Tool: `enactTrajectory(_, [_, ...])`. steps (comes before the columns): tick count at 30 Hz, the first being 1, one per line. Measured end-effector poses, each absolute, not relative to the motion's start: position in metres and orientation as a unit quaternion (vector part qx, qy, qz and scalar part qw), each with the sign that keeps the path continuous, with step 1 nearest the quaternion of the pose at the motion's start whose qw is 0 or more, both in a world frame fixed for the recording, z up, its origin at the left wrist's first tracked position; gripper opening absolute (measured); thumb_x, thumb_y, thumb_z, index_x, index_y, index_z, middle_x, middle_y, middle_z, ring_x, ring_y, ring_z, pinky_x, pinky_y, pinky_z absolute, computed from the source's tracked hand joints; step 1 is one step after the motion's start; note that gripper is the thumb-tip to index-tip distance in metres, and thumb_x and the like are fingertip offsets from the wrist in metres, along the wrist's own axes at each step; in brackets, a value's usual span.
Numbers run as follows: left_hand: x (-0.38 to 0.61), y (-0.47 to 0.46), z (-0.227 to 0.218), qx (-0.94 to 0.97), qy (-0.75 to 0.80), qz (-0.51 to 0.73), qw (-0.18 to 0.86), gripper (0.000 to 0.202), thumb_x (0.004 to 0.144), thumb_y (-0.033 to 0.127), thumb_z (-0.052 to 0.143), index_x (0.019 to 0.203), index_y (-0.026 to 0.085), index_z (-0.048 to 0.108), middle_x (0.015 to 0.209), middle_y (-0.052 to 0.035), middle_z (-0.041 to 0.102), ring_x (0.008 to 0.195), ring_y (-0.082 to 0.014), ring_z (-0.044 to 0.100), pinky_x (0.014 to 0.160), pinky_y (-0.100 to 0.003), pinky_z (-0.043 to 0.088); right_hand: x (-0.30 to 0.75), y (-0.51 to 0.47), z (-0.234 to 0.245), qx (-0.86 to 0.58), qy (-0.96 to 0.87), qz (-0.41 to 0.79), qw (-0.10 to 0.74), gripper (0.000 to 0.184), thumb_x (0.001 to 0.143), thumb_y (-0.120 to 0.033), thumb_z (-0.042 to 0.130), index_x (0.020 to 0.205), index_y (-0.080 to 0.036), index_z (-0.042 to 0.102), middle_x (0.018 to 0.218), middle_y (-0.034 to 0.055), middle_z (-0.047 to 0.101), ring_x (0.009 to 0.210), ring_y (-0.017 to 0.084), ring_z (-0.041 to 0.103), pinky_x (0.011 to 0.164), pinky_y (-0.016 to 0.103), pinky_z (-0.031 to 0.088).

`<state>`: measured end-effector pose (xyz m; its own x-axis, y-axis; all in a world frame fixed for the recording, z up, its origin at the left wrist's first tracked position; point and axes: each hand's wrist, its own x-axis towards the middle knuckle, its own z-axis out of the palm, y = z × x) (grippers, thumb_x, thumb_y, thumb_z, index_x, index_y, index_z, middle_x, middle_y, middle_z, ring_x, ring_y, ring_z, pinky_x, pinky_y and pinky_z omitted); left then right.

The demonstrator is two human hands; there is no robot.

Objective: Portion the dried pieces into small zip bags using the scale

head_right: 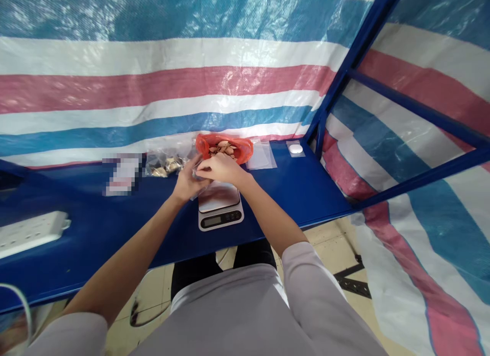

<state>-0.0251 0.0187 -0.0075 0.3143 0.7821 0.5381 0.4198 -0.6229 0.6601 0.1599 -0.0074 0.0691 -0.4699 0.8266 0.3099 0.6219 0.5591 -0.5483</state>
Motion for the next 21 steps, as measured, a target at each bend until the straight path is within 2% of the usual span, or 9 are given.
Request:
enactTrajectory(2, [-0.026,0.020,-0.009,0.782,0.375,0.452,0.209,0.094,0.069,0.067,0.079,0.144,0.015,0.053,0.132,-0.0201,0.066,0.127,-0.0386,0.062,0.109,-0.054,0.049,0.161,-0.006,0.070,-0.417,-0.841,0.205,0.277,0.018,0.093,-0.023,0.066,0.094,-0.015,0.082,0.085,0.0053,0.079,0.076,0.015,0.066,0.074,0.028,0.045])
enactTrajectory(7, [-0.032,0.019,-0.007,0.800,0.360,0.430,0.213,0.092,0.071,0.065,0.080,0.145,0.017,0.053,0.136,-0.0181,0.066,0.128,-0.0364,0.062,0.110,-0.051,0.049,0.166,-0.006,0.069,-0.394,-0.800,0.280,0.356,0.014,0.092,-0.022,0.068,0.091,-0.016,0.081,0.088,0.0037,0.079,0.085,0.017,0.069,0.079,0.027,0.048])
enactTrajectory(14, [-0.027,0.015,0.005,0.797,0.360,0.438,0.210,0.095,0.066,0.067,0.084,0.143,0.019,0.055,0.132,-0.0170,0.068,0.123,-0.0350,0.065,0.107,-0.051,0.051,0.169,0.001,0.055,-0.393,-0.778,0.312,0.378,0.017,0.090,-0.030,0.071,0.094,-0.017,0.081,0.090,0.0042,0.079,0.085,0.017,0.070,0.082,0.029,0.052])
enactTrajectory(21, [-0.016,0.015,0.018,0.796,0.372,0.435,0.195,0.067,0.074,0.058,0.079,0.125,0.016,0.066,0.116,-0.0148,0.074,0.107,-0.0321,0.071,0.100,-0.048,0.054,0.172,0.006,0.053,-0.400,-0.762,0.316,0.400,0.022,0.087,-0.037,0.074,0.094,-0.018,0.081,0.084,0.0040,0.078,0.083,0.019,0.072,0.079,0.031,0.057])
